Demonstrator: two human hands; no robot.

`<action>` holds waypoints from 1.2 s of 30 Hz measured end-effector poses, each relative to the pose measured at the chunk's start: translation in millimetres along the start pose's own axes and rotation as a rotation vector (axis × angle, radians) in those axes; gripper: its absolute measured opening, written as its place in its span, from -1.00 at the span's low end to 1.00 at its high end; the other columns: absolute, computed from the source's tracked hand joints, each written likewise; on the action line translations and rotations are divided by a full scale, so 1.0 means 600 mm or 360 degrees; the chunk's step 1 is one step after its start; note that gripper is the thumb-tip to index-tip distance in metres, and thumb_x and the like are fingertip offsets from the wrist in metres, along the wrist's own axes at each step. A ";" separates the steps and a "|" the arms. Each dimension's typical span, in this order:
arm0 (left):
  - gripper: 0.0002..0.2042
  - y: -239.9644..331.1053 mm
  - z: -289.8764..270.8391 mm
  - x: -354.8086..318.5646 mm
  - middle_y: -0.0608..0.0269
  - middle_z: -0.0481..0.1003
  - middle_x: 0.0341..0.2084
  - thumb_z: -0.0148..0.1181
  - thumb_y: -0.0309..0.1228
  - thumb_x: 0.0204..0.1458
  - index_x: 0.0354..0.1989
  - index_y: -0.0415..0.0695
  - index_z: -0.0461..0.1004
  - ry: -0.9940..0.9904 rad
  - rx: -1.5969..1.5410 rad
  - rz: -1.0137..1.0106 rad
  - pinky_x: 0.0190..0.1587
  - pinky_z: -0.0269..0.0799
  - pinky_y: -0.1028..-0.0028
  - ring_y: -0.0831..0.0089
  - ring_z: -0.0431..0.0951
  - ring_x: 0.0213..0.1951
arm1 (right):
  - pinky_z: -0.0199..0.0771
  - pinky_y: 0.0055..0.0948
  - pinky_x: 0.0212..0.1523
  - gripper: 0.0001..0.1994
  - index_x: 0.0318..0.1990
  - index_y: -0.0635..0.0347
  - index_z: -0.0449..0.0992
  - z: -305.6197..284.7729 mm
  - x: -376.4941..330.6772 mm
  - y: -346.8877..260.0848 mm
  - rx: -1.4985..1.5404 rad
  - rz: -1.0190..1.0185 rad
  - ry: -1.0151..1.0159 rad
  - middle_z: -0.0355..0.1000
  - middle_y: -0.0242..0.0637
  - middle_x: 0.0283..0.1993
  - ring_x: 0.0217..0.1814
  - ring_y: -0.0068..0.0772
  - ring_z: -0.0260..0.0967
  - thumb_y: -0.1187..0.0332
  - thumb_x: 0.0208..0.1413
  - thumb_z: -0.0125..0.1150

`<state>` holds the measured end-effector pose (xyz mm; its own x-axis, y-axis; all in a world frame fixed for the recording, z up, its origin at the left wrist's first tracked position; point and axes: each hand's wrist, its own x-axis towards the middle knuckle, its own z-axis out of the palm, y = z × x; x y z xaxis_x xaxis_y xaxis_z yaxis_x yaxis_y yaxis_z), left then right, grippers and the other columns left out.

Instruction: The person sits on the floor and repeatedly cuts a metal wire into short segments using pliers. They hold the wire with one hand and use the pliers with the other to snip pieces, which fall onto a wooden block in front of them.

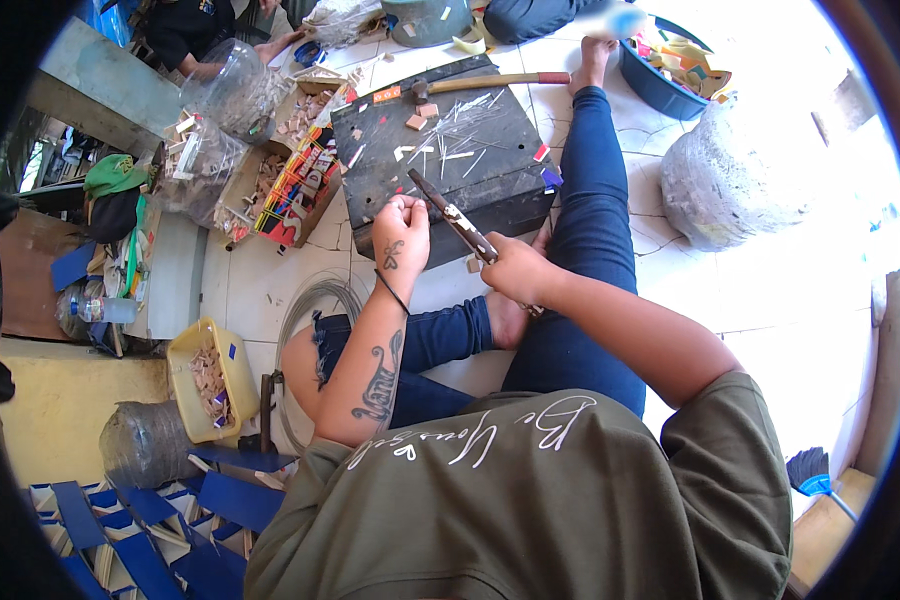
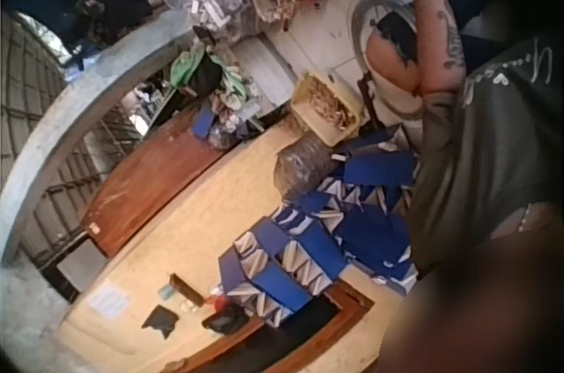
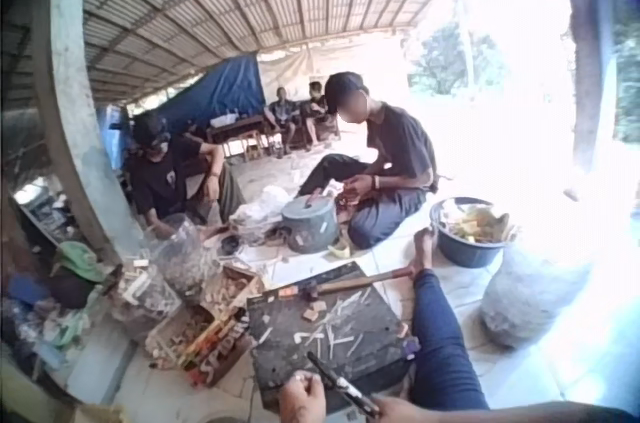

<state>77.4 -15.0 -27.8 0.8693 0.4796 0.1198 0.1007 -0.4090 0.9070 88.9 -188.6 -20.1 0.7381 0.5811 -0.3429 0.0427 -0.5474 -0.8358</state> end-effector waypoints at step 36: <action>-0.08 -0.092 -0.368 -0.489 0.01 0.09 0.20 0.23 0.10 -0.33 0.24 -0.12 0.07 -0.0418 0.0507 0.0551 0.23 -0.12 0.11 0.02 0.04 0.23 | 0.13 -0.12 0.14 -0.17 0.22 0.28 0.04 -0.077 -0.253 0.007 -0.1140 -0.0698 0.0460 0.10 0.05 0.17 0.20 0.05 0.09 0.20 -0.23 0.33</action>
<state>-290.0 38.4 -23.5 0.9653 0.0814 0.2481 -0.1069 -0.7436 0.6600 7.8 -306.7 48.4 0.6933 0.7054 0.1476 0.7012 -0.6131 -0.3640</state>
